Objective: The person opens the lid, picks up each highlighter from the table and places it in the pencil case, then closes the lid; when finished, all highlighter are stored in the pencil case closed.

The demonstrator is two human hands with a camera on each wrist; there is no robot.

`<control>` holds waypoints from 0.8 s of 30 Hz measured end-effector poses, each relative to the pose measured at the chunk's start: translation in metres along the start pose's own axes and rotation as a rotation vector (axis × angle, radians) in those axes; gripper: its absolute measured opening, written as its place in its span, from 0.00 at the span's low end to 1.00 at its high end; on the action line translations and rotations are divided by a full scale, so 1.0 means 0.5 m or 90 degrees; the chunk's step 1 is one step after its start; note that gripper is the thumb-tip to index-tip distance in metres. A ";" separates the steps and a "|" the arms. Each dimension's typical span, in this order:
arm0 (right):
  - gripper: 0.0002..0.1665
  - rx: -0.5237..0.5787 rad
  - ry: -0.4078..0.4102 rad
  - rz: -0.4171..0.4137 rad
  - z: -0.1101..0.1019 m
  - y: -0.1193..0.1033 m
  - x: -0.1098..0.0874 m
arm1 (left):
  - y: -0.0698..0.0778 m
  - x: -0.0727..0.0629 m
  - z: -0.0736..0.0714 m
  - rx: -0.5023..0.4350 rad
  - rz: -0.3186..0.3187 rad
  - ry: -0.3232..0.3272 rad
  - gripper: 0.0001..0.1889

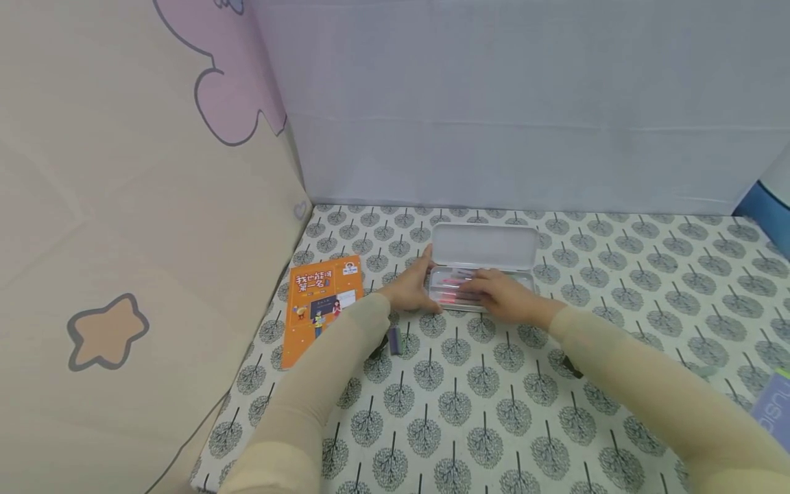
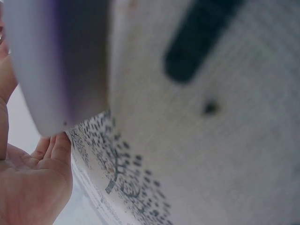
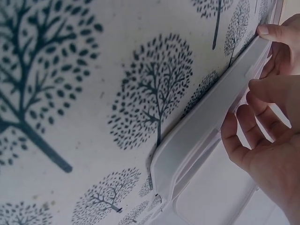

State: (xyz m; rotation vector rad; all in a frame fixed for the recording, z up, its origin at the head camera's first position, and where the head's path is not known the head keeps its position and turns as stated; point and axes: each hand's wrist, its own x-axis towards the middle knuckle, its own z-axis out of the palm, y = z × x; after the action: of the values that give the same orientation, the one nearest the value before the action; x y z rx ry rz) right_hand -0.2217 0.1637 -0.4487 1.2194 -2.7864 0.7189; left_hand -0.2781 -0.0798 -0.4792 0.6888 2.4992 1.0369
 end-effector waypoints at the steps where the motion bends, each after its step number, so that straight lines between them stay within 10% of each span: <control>1: 0.25 -0.002 0.002 -0.002 -0.001 0.000 -0.002 | 0.000 0.000 0.000 -0.001 0.000 0.000 0.77; 24: 0.28 -0.012 0.045 0.096 -0.071 0.053 -0.172 | 0.004 -0.003 -0.001 -0.011 -0.004 -0.006 0.77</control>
State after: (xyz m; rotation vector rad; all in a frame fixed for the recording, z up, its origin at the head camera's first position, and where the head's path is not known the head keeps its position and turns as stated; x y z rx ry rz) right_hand -0.1861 0.2536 -0.4445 0.9692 -2.8414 0.7270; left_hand -0.2765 -0.0798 -0.4771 0.6791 2.4799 1.0504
